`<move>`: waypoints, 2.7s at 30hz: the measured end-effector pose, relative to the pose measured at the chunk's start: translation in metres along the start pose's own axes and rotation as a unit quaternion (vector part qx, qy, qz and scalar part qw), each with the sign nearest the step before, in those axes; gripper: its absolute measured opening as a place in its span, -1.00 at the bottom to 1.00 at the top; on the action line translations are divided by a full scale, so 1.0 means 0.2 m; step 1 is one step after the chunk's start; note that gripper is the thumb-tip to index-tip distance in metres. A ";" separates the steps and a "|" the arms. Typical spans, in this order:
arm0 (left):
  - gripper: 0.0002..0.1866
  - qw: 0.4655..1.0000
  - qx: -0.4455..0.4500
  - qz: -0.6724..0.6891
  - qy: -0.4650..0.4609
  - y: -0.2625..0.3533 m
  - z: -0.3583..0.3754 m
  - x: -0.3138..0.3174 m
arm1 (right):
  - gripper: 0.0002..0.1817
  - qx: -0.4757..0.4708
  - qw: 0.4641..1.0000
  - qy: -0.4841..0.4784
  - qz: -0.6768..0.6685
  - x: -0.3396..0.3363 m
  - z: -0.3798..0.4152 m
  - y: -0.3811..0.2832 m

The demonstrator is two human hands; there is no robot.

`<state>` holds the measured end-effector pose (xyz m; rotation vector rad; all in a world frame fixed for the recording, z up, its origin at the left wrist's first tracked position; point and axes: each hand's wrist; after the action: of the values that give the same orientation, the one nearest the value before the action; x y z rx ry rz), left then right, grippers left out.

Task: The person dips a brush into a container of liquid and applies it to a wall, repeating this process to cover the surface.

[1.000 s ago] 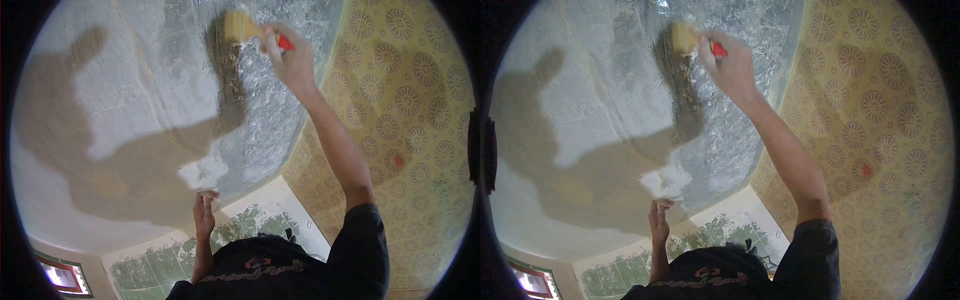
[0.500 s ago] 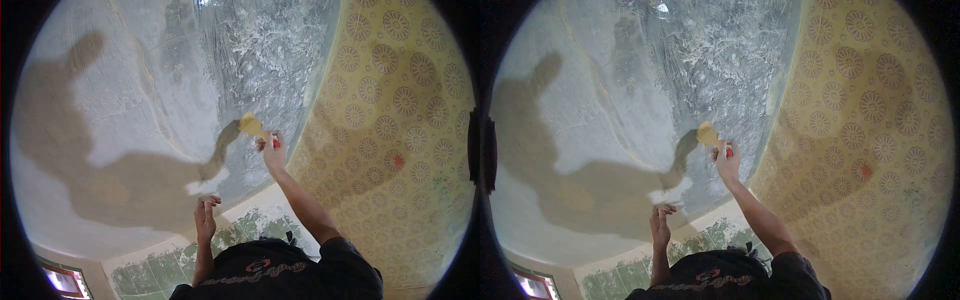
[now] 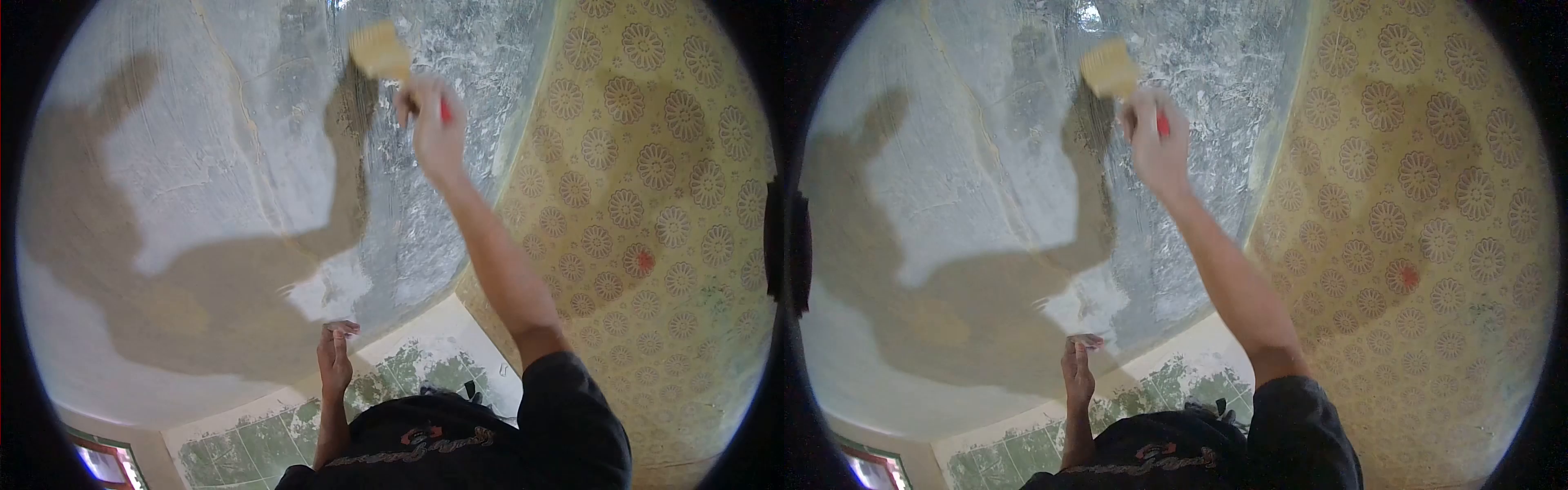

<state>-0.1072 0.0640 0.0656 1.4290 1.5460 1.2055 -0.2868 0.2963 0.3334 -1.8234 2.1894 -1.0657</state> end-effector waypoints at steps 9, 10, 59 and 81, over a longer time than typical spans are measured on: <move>-0.66 1.000 0.012 -0.003 -0.018 0.02 -0.03 -0.02 | -0.65 0.334 0.931 0.049 0.140 -0.57 0.87 0.56; -0.66 1.000 0.013 -0.007 -0.013 0.02 -0.03 -0.03 | -0.65 0.348 0.923 0.047 0.159 -0.51 0.75 0.48; -0.63 0.999 0.018 -0.006 0.048 -0.01 -0.01 -0.07 | -0.65 0.302 0.947 0.085 0.065 -0.52 0.96 0.61; -0.66 1.000 0.020 0.012 0.018 0.01 -0.05 -0.02 | -0.62 0.280 0.951 0.079 0.102 -0.44 0.88 0.48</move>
<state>-0.1154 0.0579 0.0695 1.4632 1.5904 1.2266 -0.2560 0.3016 0.1163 -1.2752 1.8257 -1.6170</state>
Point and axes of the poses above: each hand's wrist, its own z-axis away from the middle knuckle, its own x-axis out of the palm, y = z × x, and after that the axes turned 10 degrees about y, right-handed
